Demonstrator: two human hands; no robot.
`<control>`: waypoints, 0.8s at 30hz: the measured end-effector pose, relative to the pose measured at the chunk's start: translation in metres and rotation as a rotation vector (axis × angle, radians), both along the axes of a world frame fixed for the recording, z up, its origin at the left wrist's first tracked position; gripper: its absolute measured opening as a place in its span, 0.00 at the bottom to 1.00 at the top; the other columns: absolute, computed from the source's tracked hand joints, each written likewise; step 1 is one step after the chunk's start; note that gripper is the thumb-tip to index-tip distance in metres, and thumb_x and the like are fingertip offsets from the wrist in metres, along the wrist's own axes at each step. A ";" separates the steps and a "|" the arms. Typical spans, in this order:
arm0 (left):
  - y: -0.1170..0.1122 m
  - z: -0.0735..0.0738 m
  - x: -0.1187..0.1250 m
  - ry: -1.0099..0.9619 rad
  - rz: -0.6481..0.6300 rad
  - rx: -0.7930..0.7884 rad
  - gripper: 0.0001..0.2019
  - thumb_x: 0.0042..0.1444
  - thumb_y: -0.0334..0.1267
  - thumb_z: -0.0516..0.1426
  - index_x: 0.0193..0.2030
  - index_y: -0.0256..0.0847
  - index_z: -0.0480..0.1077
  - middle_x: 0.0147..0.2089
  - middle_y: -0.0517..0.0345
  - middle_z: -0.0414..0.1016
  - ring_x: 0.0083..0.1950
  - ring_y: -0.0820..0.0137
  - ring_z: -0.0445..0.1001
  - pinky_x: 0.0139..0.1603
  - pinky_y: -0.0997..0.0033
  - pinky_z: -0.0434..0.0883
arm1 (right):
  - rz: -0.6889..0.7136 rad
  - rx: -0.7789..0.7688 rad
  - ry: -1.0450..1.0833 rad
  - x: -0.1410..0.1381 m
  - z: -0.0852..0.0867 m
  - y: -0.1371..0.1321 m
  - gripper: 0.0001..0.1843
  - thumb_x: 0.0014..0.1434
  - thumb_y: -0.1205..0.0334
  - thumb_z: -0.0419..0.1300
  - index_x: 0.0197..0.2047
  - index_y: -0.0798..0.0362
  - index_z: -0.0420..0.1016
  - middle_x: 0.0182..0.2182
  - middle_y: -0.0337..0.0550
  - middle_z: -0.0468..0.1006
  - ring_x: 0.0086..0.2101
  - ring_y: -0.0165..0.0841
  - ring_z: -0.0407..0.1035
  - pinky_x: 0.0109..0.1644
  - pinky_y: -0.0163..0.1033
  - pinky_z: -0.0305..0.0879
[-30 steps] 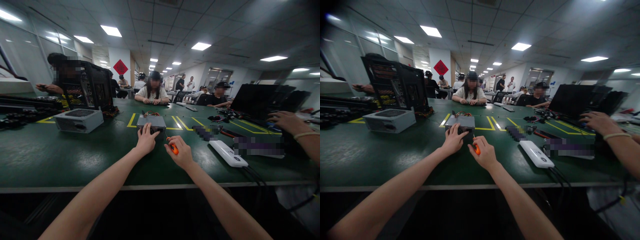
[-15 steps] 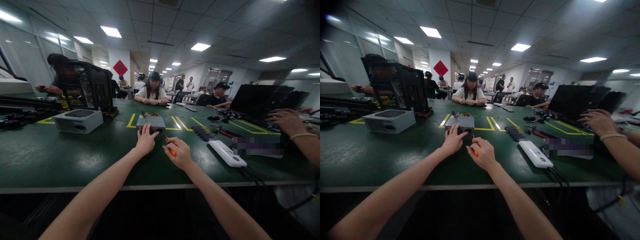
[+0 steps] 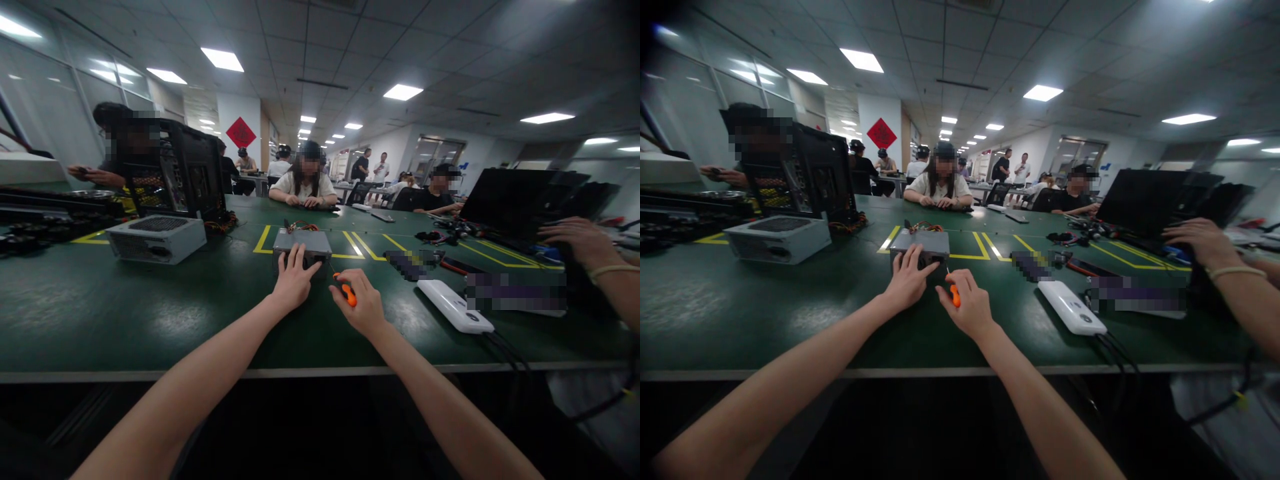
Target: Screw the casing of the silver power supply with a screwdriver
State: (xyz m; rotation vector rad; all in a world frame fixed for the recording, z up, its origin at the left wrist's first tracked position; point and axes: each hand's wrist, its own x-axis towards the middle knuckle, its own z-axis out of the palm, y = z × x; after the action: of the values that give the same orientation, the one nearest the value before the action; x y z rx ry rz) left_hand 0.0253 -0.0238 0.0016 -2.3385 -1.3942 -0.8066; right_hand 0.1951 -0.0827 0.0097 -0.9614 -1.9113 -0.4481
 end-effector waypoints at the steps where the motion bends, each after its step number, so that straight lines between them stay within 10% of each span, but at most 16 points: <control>1: 0.000 -0.001 0.001 0.014 -0.017 0.009 0.27 0.49 0.27 0.52 0.56 0.50 0.61 0.67 0.49 0.40 0.67 0.54 0.36 0.61 0.44 0.42 | 0.010 -0.004 0.018 0.000 0.000 0.000 0.07 0.56 0.58 0.54 0.37 0.52 0.66 0.35 0.45 0.71 0.34 0.30 0.67 0.32 0.33 0.64; 24: -0.001 -0.001 0.008 0.122 -0.013 0.116 0.22 0.55 0.32 0.50 0.57 0.49 0.59 0.65 0.43 0.46 0.66 0.53 0.43 0.59 0.48 0.46 | 0.032 0.008 -0.027 -0.002 -0.001 0.001 0.07 0.57 0.57 0.54 0.35 0.51 0.65 0.35 0.45 0.71 0.35 0.30 0.68 0.32 0.33 0.64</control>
State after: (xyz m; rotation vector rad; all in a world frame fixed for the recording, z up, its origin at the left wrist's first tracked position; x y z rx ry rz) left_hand 0.0335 -0.0252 0.0003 -2.2705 -1.2495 -0.7148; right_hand 0.1936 -0.0812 0.0084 -0.9231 -1.9454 -0.4515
